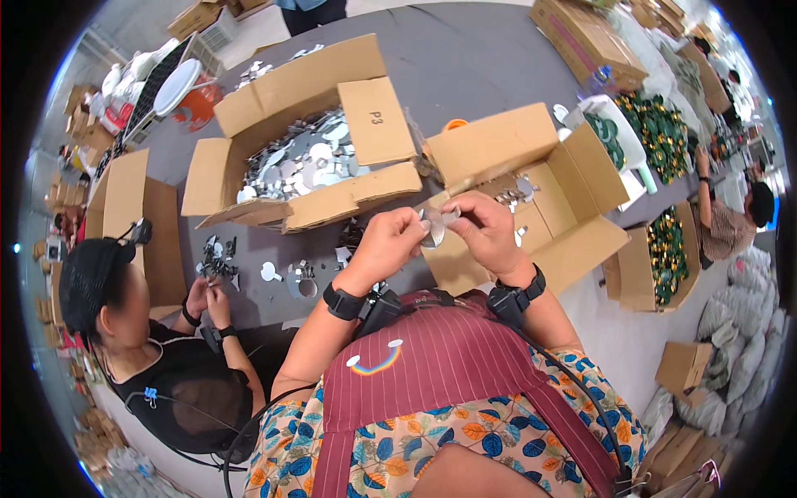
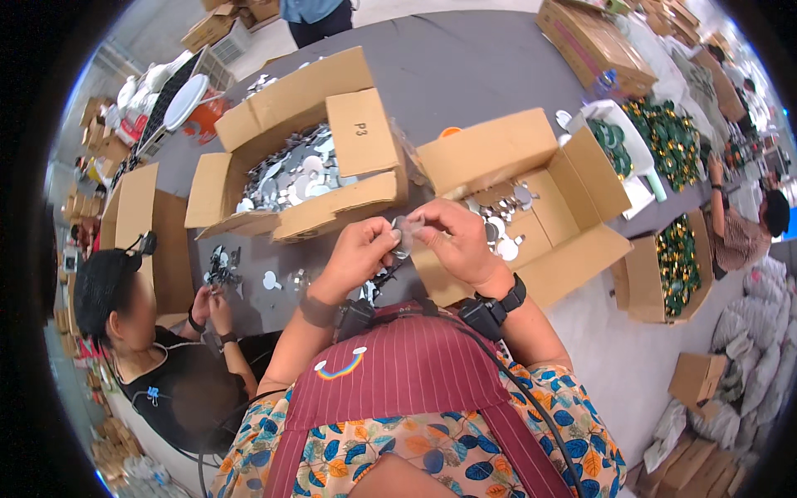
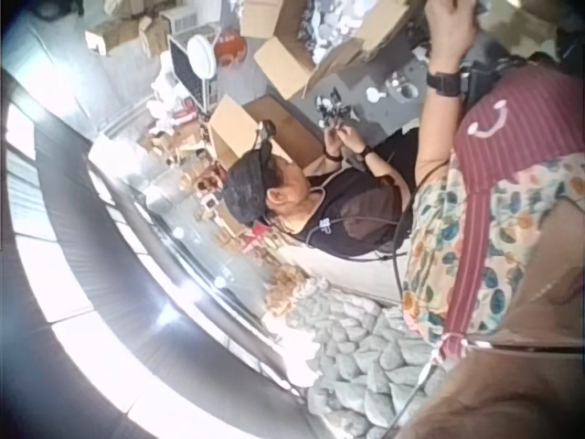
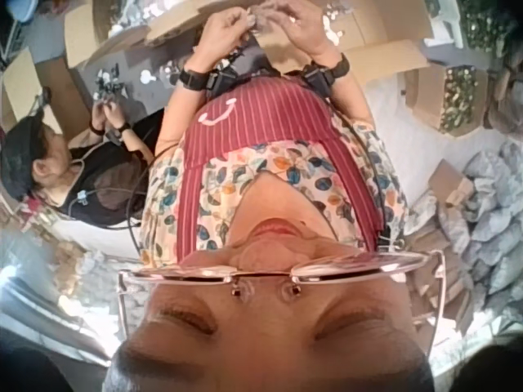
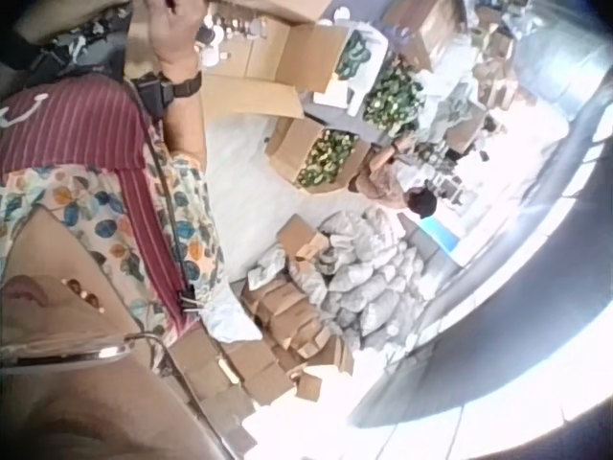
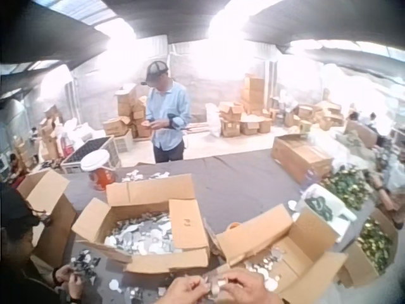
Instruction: The person picks up metal pieces from a box, peels off a protective white film, and places them into a separate box. They then snap black plastic parts onto the metal pieces and place the assembled units into the box.
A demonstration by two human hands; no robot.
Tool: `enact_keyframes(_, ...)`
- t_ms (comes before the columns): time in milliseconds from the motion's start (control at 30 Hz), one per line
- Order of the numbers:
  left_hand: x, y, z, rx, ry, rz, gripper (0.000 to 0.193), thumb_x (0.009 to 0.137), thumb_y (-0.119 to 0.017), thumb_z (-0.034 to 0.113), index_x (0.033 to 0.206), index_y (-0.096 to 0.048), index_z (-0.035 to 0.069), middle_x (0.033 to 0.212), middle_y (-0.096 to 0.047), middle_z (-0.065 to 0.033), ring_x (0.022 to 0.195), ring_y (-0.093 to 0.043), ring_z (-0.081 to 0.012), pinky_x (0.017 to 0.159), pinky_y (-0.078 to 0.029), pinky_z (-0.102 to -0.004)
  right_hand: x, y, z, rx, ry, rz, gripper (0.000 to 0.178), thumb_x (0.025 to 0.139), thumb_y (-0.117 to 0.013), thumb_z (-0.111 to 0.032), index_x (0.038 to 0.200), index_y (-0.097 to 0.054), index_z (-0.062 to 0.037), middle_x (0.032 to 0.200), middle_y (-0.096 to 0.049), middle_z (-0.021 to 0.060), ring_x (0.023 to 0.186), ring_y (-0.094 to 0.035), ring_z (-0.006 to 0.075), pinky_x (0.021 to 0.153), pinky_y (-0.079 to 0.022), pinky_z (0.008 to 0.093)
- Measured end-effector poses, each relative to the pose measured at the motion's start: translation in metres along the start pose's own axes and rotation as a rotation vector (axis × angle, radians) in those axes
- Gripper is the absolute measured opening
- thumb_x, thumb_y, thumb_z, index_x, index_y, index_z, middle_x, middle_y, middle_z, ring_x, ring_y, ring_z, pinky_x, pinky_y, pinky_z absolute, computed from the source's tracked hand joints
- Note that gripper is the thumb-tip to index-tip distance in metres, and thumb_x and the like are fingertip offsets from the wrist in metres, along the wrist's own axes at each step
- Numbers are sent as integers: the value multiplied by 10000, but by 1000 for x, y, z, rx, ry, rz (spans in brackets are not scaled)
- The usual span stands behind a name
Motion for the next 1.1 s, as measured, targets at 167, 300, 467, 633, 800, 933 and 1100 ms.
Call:
enact_keyframes(167, 10, -24, -12, -64, 65, -5, 194, 877, -554, 206, 728, -512, 91, 541, -504, 17, 392, -394, -34, 358, -282, -186, -47, 19, 56, 601, -370, 334, 142, 878, -588, -85, 981, -598, 11, 935, -623, 68, 841, -605, 124, 735, -533, 274)
enact_keyframes(300, 16, -39, -29, -130, 117, -40, 178, 872, -555, 188, 731, -508, 90, 539, -490, 13, 384, -382, -43, 343, -269, -196, -69, 33, 77, 744, -461, 449, 162, 874, -595, -90, 992, -590, 21, 934, -622, 74, 852, -610, 150, 778, -545, 325)
enact_keyframes(467, 11, -40, -61, -387, 264, -18, 147, 856, -539, 150, 729, -510, 83, 536, -458, 22, 385, -365, -56, 325, -259, -218, -99, 51, 105, 736, -532, 627, 148, 886, -579, -96, 995, -575, 4, 900, -609, 63, 817, -614, 149, 752, -544, 309)
enact_keyframes(633, -22, 42, -156, -200, 465, 190, 167, 887, -501, 148, 728, -485, 100, 547, -487, 8, 367, -360, -57, 328, -260, -209, -126, 181, 133, 408, -470, 953, 122, 884, -568, -81, 973, -531, -5, 875, -590, 79, 788, -619, 153, 725, -541, 271)
enact_keyframes(800, -21, 36, -147, -263, 295, 241, 134, 891, -488, 88, 961, -601, 67, 590, -515, 16, 415, -399, -40, 363, -284, -191, -118, 138, 196, 480, -869, 714, 87, 846, -551, -17, 927, -527, 2, 855, -590, 101, 759, -623, 196, 709, -558, 312)
enact_keyframes(933, -14, 47, -158, -142, 175, 195, 193, 891, -481, 79, 1032, -613, 80, 616, -494, 58, 507, -412, -14, 460, -320, -187, -111, 104, 216, 655, -904, 688, 132, 816, -485, 70, 919, -522, -3, 840, -582, 112, 759, -627, 224, 718, -568, 339)
enact_keyframes(1100, -14, 68, -159, 187, 3, 312, 185, 901, -478, 143, 991, -584, 21, 647, -554, -71, 568, -522, -186, 535, -408, -304, -105, 84, 244, 638, -947, 723, 147, 818, -499, 48, 955, -516, -1, 857, -581, 108, 745, -621, 215, 691, -568, 343)
Point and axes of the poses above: each hand's wrist, its own x-axis towards the middle knuckle, its own y-axis out of the back of the hand, z = x × y, the point moved 8 cm from there along x, towards the middle knuckle
